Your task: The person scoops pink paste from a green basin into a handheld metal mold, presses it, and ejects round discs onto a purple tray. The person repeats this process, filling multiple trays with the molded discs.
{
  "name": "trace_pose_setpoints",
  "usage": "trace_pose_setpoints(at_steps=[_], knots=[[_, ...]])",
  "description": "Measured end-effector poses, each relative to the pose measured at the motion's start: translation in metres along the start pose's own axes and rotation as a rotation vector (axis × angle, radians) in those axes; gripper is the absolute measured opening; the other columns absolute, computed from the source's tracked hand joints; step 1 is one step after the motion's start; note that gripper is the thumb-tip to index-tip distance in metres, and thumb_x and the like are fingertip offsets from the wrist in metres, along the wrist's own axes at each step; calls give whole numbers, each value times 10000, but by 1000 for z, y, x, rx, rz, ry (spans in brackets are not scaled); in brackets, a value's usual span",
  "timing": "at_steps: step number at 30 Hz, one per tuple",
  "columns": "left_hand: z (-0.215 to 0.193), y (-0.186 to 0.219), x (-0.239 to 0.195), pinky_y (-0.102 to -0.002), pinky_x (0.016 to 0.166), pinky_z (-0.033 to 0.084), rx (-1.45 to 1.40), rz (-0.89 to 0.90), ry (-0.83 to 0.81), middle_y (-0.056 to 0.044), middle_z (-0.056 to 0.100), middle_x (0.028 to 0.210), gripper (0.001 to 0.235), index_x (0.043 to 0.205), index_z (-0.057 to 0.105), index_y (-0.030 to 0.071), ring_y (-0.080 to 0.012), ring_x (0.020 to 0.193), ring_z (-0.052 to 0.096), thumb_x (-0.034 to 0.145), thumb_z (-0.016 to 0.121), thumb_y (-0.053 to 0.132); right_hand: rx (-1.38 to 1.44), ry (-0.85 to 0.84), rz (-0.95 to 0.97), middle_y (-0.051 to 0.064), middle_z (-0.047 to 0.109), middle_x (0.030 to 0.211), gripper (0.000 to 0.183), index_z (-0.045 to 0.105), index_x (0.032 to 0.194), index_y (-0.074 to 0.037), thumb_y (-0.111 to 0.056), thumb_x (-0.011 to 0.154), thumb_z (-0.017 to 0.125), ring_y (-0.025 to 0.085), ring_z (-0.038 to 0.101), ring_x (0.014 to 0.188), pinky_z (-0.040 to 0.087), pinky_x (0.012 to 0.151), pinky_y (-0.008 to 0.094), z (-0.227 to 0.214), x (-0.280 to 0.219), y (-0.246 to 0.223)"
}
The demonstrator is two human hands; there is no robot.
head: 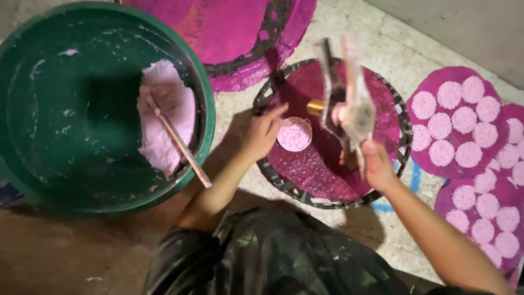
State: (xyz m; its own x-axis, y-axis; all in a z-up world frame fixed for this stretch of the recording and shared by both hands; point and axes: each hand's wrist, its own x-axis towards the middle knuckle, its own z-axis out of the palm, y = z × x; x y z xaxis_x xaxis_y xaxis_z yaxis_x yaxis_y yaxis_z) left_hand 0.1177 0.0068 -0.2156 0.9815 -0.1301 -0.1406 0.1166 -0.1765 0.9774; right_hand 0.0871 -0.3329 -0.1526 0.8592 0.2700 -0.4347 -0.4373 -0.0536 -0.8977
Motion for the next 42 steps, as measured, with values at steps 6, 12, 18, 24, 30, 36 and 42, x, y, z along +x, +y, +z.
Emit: trace_pose_setpoints(at_steps=[6, 12, 18, 24, 30, 36, 42], knots=[[8, 36, -1, -424, 986, 464, 515, 384, 128, -83, 626, 1144, 509, 1203, 712, 90, -308, 1091, 585, 780, 832, 346, 352, 69, -196, 152, 664, 1115, 874, 536, 1323, -19, -777, 893, 609, 285, 667, 1020, 553, 921, 456, 15, -25, 7], [35, 76, 12, -476, 924, 396, 712, 162, 60, -56, 553, 1161, 541, 992, 746, 129, -297, 1153, 467, 605, 930, 458, 344, 232, -406, 135, 601, 1214, 1033, 447, 1451, -32, -846, 831, 598, 293, 637, 1072, 549, 929, 503, 60, -70, 1], [49, 53, 14, -460, 901, 410, 602, 379, 134, 2, 629, 1157, 154, 797, 778, 176, -257, 1129, 533, 716, 882, 255, 327, 364, -478, 130, 585, 1232, 1074, 449, 1416, -6, -889, 818, 578, 287, 618, 1099, 525, 969, 506, 61, -107, 7], [38, 22, 18, -401, 940, 499, 169, 319, 50, 23, 714, 1086, 72, 961, 809, 207, -231, 1054, 656, 916, 756, 188, 270, 476, -531, 138, 592, 1176, 1082, 469, 1387, -20, -929, 804, 550, 280, 616, 1066, 513, 969, 462, 54, -127, 6], [26, 38, 6, -439, 892, 430, 553, 358, 168, 17, 705, 1052, 28, 861, 791, 176, -244, 1037, 619, 835, 780, 174, 334, 456, -546, 148, 588, 1189, 1030, 468, 1348, -41, -915, 811, 562, 286, 608, 1061, 501, 967, 458, 54, -132, 14], [27, 52, 7, -444, 962, 416, 628, 395, 187, 16, 681, 1095, 70, 906, 763, 158, -244, 1109, 605, 838, 763, 177, 266, 468, -560, 175, 610, 1109, 1047, 495, 1306, -2, -933, 828, 505, 294, 619, 992, 497, 920, 430, 60, -135, 17], [-6, -14, -1, -521, 1044, 377, 817, 312, 501, -251, 623, 1281, 599, 1345, 552, -4, -400, 1221, 520, 861, 767, 276, 270, 492, -578, 177, 608, 1131, 1072, 474, 1354, 9, -922, 824, 508, 285, 608, 1020, 488, 935, 426, 52, -146, 28]])
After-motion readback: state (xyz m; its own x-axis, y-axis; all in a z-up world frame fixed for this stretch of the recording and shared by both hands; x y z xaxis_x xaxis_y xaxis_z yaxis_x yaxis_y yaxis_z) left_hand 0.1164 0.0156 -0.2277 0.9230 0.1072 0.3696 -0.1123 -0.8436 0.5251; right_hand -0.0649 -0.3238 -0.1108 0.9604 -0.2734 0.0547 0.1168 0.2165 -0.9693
